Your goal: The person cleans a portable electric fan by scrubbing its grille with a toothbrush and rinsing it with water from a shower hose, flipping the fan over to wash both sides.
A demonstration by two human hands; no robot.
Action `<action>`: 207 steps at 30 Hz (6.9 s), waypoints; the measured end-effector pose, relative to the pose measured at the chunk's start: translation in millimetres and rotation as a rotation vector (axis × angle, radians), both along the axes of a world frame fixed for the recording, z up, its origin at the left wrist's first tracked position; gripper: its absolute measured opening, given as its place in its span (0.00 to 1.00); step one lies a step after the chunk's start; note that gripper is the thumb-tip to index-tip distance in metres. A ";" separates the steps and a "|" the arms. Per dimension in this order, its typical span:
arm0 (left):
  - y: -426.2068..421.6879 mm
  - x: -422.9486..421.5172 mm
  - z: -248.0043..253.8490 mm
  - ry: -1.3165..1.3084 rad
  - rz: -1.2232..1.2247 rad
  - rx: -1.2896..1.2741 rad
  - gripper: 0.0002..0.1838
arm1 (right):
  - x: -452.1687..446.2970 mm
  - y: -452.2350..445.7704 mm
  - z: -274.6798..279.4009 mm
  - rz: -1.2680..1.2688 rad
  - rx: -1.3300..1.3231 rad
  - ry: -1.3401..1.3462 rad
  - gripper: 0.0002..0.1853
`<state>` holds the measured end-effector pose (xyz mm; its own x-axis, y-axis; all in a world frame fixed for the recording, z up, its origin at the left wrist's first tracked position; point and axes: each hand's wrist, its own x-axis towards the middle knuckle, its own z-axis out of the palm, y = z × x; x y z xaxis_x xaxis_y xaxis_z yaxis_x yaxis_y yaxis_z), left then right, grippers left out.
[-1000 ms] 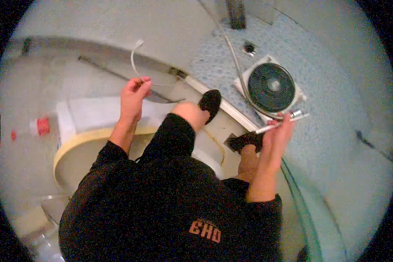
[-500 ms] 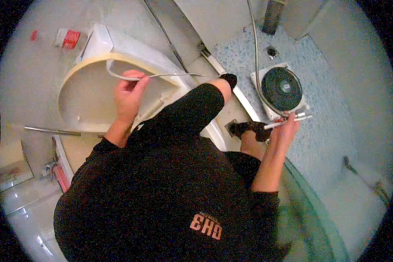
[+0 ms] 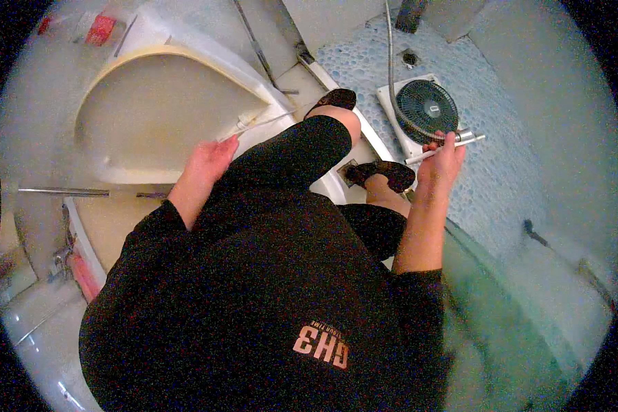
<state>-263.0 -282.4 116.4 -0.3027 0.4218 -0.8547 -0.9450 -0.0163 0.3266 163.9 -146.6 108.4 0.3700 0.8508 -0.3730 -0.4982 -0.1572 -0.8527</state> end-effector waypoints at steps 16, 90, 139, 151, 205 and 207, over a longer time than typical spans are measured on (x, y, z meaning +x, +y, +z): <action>26.8 0.8 21.7 1.270 -1.328 -0.083 0.26 | -11.8 3.8 -6.8 -0.155 0.046 -0.051 0.08; 739.1 145.1 190.4 0.860 -0.735 0.536 0.23 | -9.4 51.4 -185.5 -0.105 -0.547 -0.298 0.14; 281.4 334.7 -94.1 1.489 -2.607 0.629 0.22 | 16.8 84.5 -183.3 0.013 -0.453 0.381 0.17; 280.8 322.9 -68.9 1.477 -2.437 0.711 0.27 | 48.9 146.3 -278.4 0.498 -0.469 -1.055 0.21; 282.9 344.2 -45.1 1.377 -2.339 0.760 0.24 | 63.6 97.3 -342.4 0.708 -0.778 -1.098 0.22; 281.9 343.0 -49.2 1.403 -2.342 0.759 0.24 | 57.2 100.0 -293.3 0.628 -0.747 -1.183 0.20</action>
<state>80.0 -0.5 67.2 0.7024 0.5498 -0.4521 0.6675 -0.2880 0.6867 221.1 -46.7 -184.8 0.4173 0.7360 -0.5330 0.6962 -0.6359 -0.3330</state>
